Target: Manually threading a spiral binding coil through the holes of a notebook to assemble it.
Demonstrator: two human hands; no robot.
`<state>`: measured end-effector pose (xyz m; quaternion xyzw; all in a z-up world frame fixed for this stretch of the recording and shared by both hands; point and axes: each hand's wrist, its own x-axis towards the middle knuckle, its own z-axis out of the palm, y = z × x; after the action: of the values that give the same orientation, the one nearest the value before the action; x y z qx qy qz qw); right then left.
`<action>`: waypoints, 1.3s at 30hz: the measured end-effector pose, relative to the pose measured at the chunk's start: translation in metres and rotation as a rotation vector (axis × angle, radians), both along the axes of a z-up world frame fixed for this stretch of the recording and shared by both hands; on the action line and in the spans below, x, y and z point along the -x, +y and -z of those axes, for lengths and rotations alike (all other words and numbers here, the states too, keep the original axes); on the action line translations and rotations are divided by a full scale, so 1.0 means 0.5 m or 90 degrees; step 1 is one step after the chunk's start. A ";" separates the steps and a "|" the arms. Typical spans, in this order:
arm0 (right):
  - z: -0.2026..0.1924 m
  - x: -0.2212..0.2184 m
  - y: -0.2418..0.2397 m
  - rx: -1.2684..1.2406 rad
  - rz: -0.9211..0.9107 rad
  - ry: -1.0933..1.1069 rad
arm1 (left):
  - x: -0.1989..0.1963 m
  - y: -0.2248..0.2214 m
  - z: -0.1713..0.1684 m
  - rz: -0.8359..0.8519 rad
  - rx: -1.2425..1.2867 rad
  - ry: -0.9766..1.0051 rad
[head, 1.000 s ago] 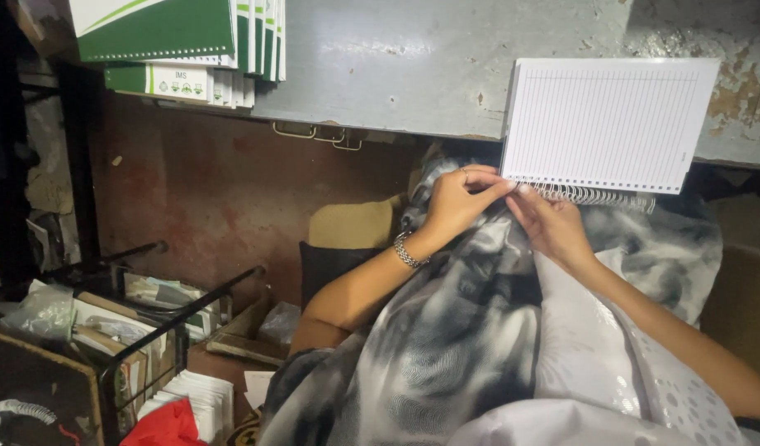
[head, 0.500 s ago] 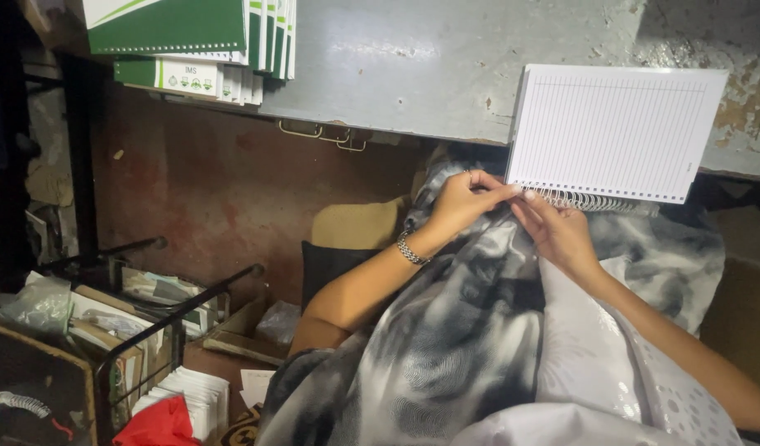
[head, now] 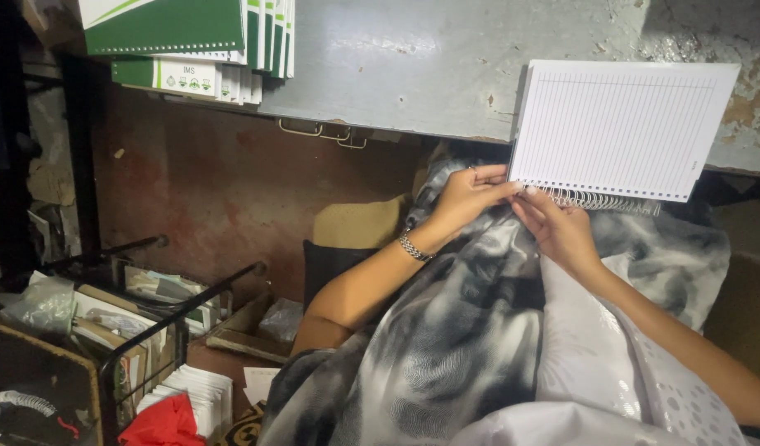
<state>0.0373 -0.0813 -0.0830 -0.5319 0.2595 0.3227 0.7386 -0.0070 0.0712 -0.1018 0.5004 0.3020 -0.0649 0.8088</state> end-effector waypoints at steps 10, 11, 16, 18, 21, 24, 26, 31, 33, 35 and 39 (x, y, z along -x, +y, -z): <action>-0.002 0.001 -0.002 0.003 -0.005 -0.005 | -0.006 -0.023 0.059 -0.038 0.054 -0.004; -0.002 0.000 0.000 0.007 -0.005 -0.009 | -0.007 -0.022 0.053 -0.036 0.043 -0.005; -0.013 0.003 0.006 0.025 -0.008 -0.014 | -0.008 -0.016 0.044 -0.026 0.016 -0.005; -0.007 0.000 0.003 0.020 0.008 -0.014 | -0.006 -0.016 0.054 -0.015 -0.036 -0.025; 0.000 0.000 0.001 0.025 0.005 -0.016 | -0.005 -0.012 0.052 -0.007 -0.047 -0.043; -0.017 -0.003 0.001 0.037 -0.037 -0.042 | -0.005 -0.019 0.070 -0.006 -0.049 -0.061; -0.001 0.000 -0.004 0.038 -0.033 -0.042 | -0.008 -0.025 0.066 0.001 -0.025 -0.064; 0.009 0.004 -0.012 0.038 -0.052 -0.060 | -0.011 -0.017 0.053 0.034 0.001 -0.037; 0.015 0.005 -0.020 0.019 -0.054 -0.062 | -0.008 -0.014 0.039 0.046 0.000 -0.016; 0.022 0.007 -0.024 0.007 -0.045 -0.062 | -0.009 -0.019 0.032 0.039 0.002 -0.011; -0.011 0.007 -0.024 -0.001 -0.044 -0.073 | -0.009 -0.021 0.037 0.024 -0.022 0.005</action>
<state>0.0338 -0.0931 -0.0773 -0.5573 0.1981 0.3172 0.7413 -0.0023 0.0605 -0.1201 0.5195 0.2963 -0.0771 0.7977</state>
